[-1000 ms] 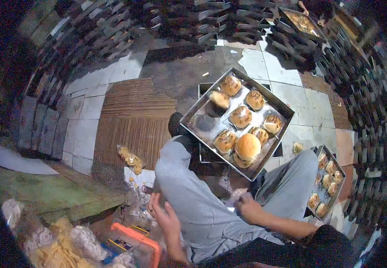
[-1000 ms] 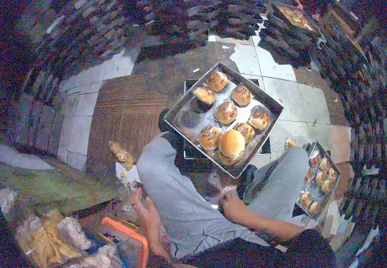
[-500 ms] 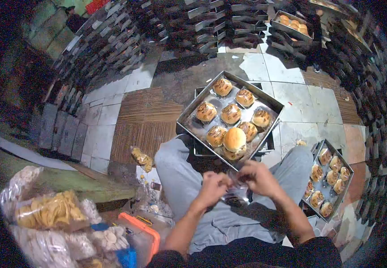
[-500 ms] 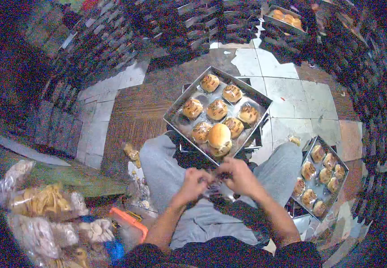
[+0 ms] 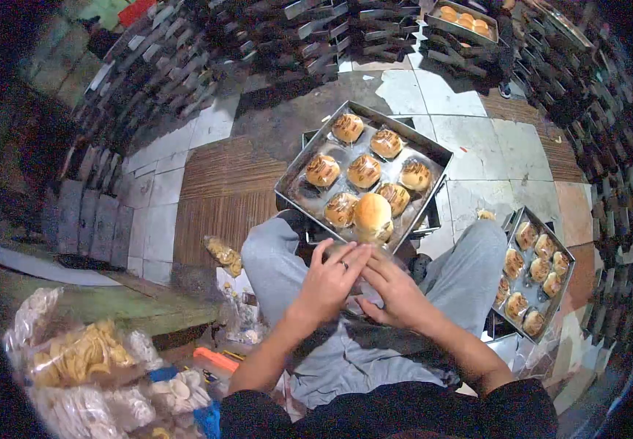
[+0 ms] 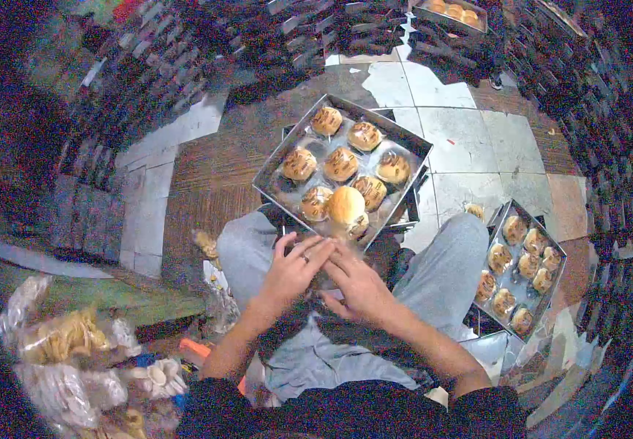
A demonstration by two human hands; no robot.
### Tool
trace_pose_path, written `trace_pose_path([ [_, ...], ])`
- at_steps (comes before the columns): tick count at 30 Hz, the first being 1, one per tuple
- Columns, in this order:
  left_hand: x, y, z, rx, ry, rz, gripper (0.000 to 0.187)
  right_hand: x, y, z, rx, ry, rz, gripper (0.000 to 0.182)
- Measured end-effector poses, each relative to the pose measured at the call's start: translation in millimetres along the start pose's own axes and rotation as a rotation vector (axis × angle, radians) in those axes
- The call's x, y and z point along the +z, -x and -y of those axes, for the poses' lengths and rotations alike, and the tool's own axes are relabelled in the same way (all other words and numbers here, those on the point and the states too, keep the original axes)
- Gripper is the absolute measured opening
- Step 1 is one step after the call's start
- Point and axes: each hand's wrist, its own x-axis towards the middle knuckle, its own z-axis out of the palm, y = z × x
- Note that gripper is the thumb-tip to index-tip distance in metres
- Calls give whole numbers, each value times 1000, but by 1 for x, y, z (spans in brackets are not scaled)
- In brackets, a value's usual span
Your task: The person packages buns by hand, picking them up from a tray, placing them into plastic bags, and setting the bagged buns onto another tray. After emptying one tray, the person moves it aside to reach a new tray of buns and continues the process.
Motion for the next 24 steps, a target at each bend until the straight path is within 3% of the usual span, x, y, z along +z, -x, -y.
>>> trace_pose_path([
  [2, -9, 1, -7, -7, 145, 34, 50, 7, -8, 6, 91, -16, 69, 71],
  [4, -17, 0, -7, -216, -5, -85, 58, 12, -26, 6, -76, 143, -25, 77],
  [6, -22, 7, -4, -224, 66, -5, 59, 20, -42, 0, -19, 168, 64, 88],
  [8, -31, 5, -1, -297, 290, -310, 56, 35, -63, -14, -71, -32, -19, 97],
  [9, -22, 0, 7, -467, 492, -521, 48, 35, -74, -1, 15, -207, -53, 101],
  [10, -9, -6, 17, -457, 502, -515, 48, 48, -81, 8, 25, -202, -63, 101],
  [12, 22, -13, 42, -1068, 1558, -503, 49, 81, -87, 26, 96, -452, -103, 97],
  [13, 46, -11, 65, -1127, 1705, -525, 55, 80, -96, 34, 216, -281, -159, 79],
  [14, 65, -12, 78, -1129, 1487, -752, 47, 76, -102, 27, 216, -277, -167, 79],
  [16, 44, -27, 86, -1287, 1593, -1124, 41, 58, -105, 6, 322, -294, -55, 52],
  [18, 61, 5, 114, -1189, 1777, -1154, 39, 44, -117, -41, 449, 272, -243, 34],
  [20, 53, 4, 111, -1007, 1940, -1171, 39, 31, -130, -90, 556, 660, -357, 45],
  [24, 58, 6, 98, -893, 1986, -1011, 44, 19, -116, -130, 660, 698, -172, 55],
])
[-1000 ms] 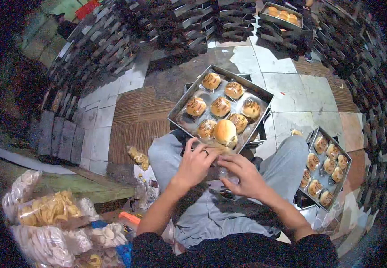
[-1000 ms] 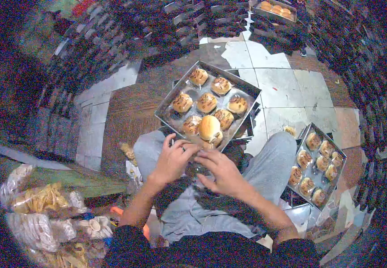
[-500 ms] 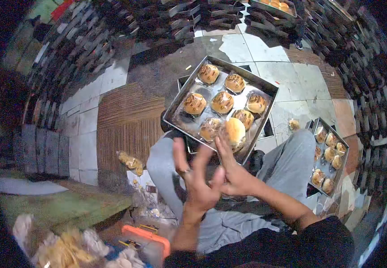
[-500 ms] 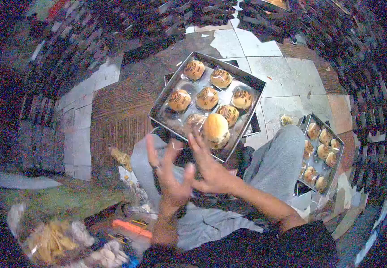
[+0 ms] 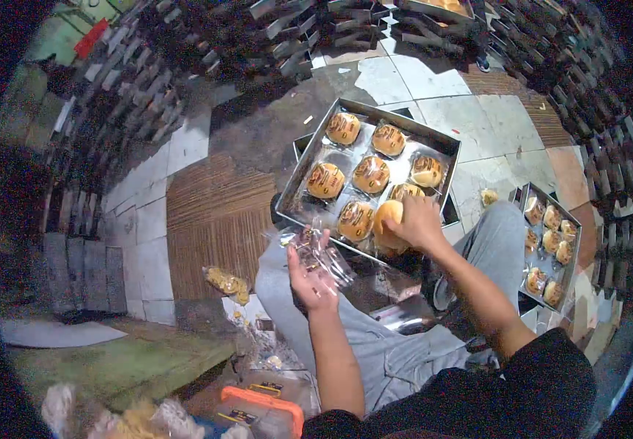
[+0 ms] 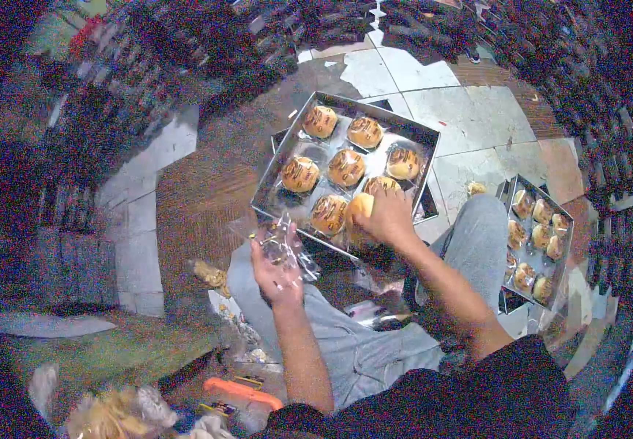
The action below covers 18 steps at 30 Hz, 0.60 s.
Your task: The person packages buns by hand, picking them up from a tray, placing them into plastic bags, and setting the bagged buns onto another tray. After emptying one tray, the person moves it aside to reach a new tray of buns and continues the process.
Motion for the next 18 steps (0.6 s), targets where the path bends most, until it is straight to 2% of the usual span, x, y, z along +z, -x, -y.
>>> trace_pose_path([
  [2, 0, 3, 12, 19, 4, 10, 44, 0, 14, -14, -18, -361, 25, 62],
  [3, 3, 5, 14, -55, 39, -50, 43, 17, 21, -27, -51, -500, -84, 61],
  [4, 3, 8, 17, -39, 42, -54, 43, 8, 35, -34, -67, -504, -83, 61],
  [6, 4, 12, 18, -108, 170, 69, 43, -7, 59, -50, 210, -1275, 160, 63],
  [7, 10, 18, 16, -105, 154, -13, 43, -12, 66, -61, 239, -1633, 347, 65],
  [8, 10, 21, 14, -81, 159, -25, 43, -14, 85, -68, 222, -1631, 372, 65],
  [10, 8, 24, 12, -74, 156, -7, 44, -82, 128, -45, 354, -2330, 651, 73],
  [12, 12, 31, 9, -50, 146, -26, 45, -76, 141, -37, 149, -2248, 777, 77],
  [13, 17, 35, 7, -35, 113, -42, 46, -98, 145, -20, 86, -2175, 767, 79],
  [14, 22, 40, 5, -22, 80, -57, 47, -92, 142, -8, -64, -2004, 645, 73],
  [15, 24, 44, 3, 6, 59, 5, 49, -105, 134, 8, -232, -1655, 522, 67],
  [16, 45, 56, -11, -109, 79, -123, 52, -117, 131, 25, -377, -1300, 396, 62],
  [18, 41, 59, -14, -50, 232, 127, 56, -107, 135, 59, -818, -805, -229, 47],
])
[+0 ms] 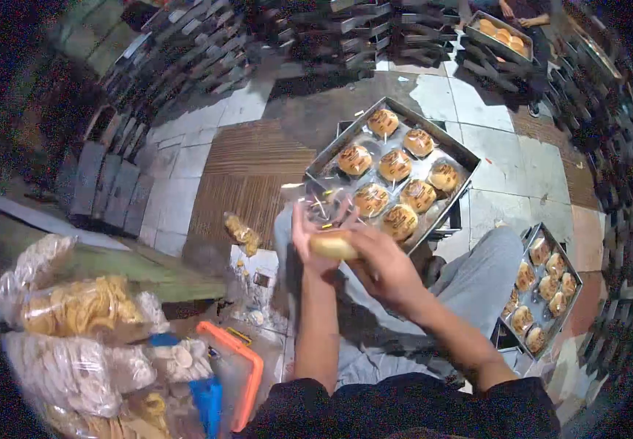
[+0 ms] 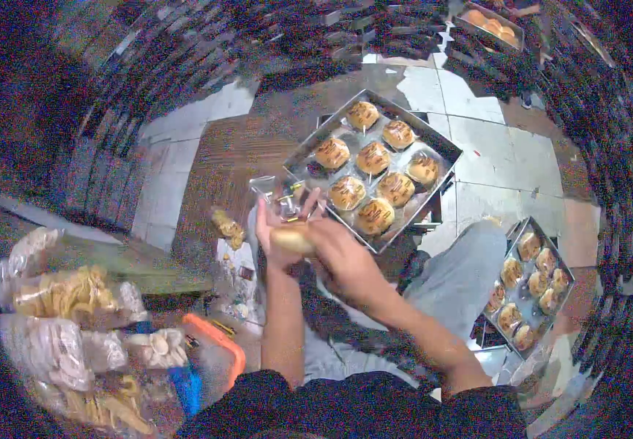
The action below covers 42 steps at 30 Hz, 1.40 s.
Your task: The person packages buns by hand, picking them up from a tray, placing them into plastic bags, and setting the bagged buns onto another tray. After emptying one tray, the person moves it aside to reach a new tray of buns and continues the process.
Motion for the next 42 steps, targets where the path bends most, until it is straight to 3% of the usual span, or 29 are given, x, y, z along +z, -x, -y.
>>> trace_pose_path([
  [2, -7, 2, -5, 46, 194, 112, 57, 9, 1, 3, -133, 84, 17, 42],
  [4, -9, 1, 1, 91, 232, 134, 55, 9, -2, -2, -111, 110, 59, 41],
  [6, -10, -4, 5, 294, 85, -223, 52, 4, -8, -6, 249, -77, 88, 58],
  [8, -27, -16, -3, 337, 37, -265, 51, 6, -8, -7, 282, -49, 90, 53],
  [10, -43, -32, -10, 183, 215, -47, 51, 8, -9, -6, 94, -28, 218, 45],
  [12, -49, -43, -3, 185, 332, -15, 52, 20, -7, -8, 34, 19, 181, 42],
  [16, -47, -50, -13, 145, 478, 55, 56, 0, -30, -1, 369, -116, 57, 26],
  [18, -32, -42, -14, 183, 358, 5, 44, -3, -37, -8, 321, -176, 130, 35],
  [19, -26, -40, -11, 154, 367, 9, 47, 2, -38, -12, 328, -175, 137, 35],
  [21, -37, -41, 1, 114, 399, 32, 48, 17, -35, -21, 116, 46, 259, 45],
  [24, -34, -36, 7, 96, 388, 86, 53, 31, -14, -27, -51, 81, 385, 53],
  [26, -48, -26, 21, 87, 205, 170, 67, 35, -15, -29, 6, 80, 307, 49],
  [27, -28, -16, 39, 231, -171, -210, 64, 34, -17, -30, 54, 82, 237, 46],
  [28, -4, -4, 41, 290, -508, -284, 62, 32, -15, -28, 50, 79, 217, 46],
  [30, -23, -11, 54, 158, -125, -244, 61, 27, -9, -23, 80, 69, 148, 48],
  [32, -28, -5, 59, 110, 8, -57, 60, 15, -2, -19, 40, 47, 158, 49],
  [34, 2, 12, 65, 120, -71, -18, 59, 8, 0, -14, 116, 96, 207, 52],
  [36, 6, 18, 78, 229, -406, -201, 60, -1, 6, -8, 134, 92, 112, 42],
  [38, 3, 15, 69, 111, -193, -65, 60, -17, 14, -3, 191, 9, 135, 28],
  [40, -4, 23, 80, 432, -324, 306, 63, -20, 14, 8, 274, -7, 75, 19],
  [41, -11, 20, 84, 427, -329, 309, 63, -17, 20, 8, 395, -109, 137, 20],
  [42, -21, 16, 88, 335, -310, 189, 64, -15, 26, 7, 513, -213, 204, 20],
])
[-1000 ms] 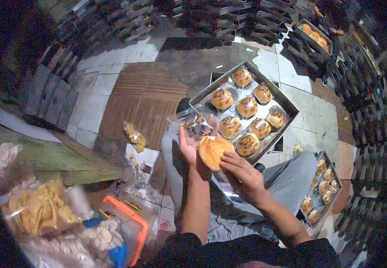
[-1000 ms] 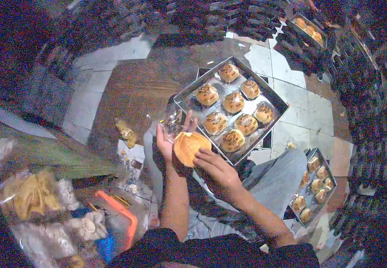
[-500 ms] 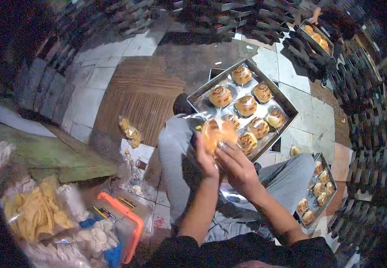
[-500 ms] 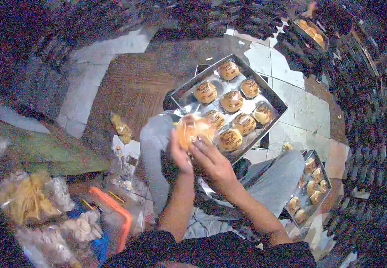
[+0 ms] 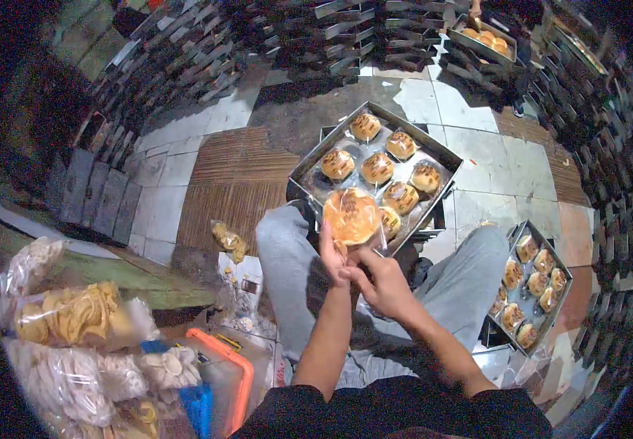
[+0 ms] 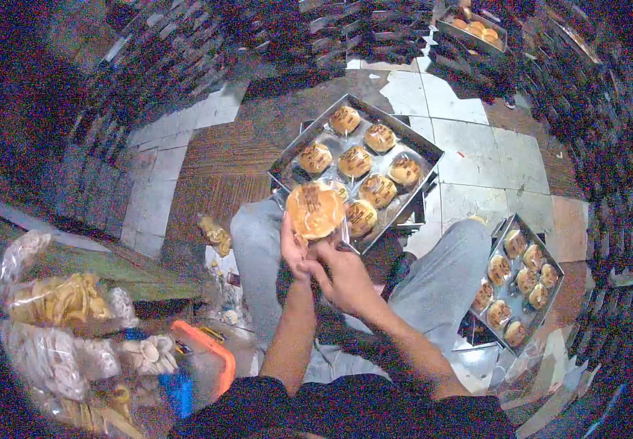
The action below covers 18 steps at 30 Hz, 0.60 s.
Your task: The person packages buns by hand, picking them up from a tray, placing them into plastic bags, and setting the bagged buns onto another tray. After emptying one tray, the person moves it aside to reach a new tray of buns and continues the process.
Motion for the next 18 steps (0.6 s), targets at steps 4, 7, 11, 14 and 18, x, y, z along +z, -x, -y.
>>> trace_pose_path([
  [4, 12, -21, -65, -247, 332, -113, 66, -37, 17, 4, -273, -546, 914, 15],
  [7, 9, -8, -98, -325, 339, -116, 68, -21, -4, 6, -174, -198, 47, 15],
  [11, -9, 56, -123, -472, -203, -213, 69, 18, -41, -11, -509, -108, -142, 16],
  [14, -44, 70, -155, -482, -1016, -262, 47, 40, -53, -15, -201, -196, -161, 14],
  [18, -20, 40, -168, 274, -1365, -266, 14, 60, -71, -2, -188, -234, -146, 13],
])
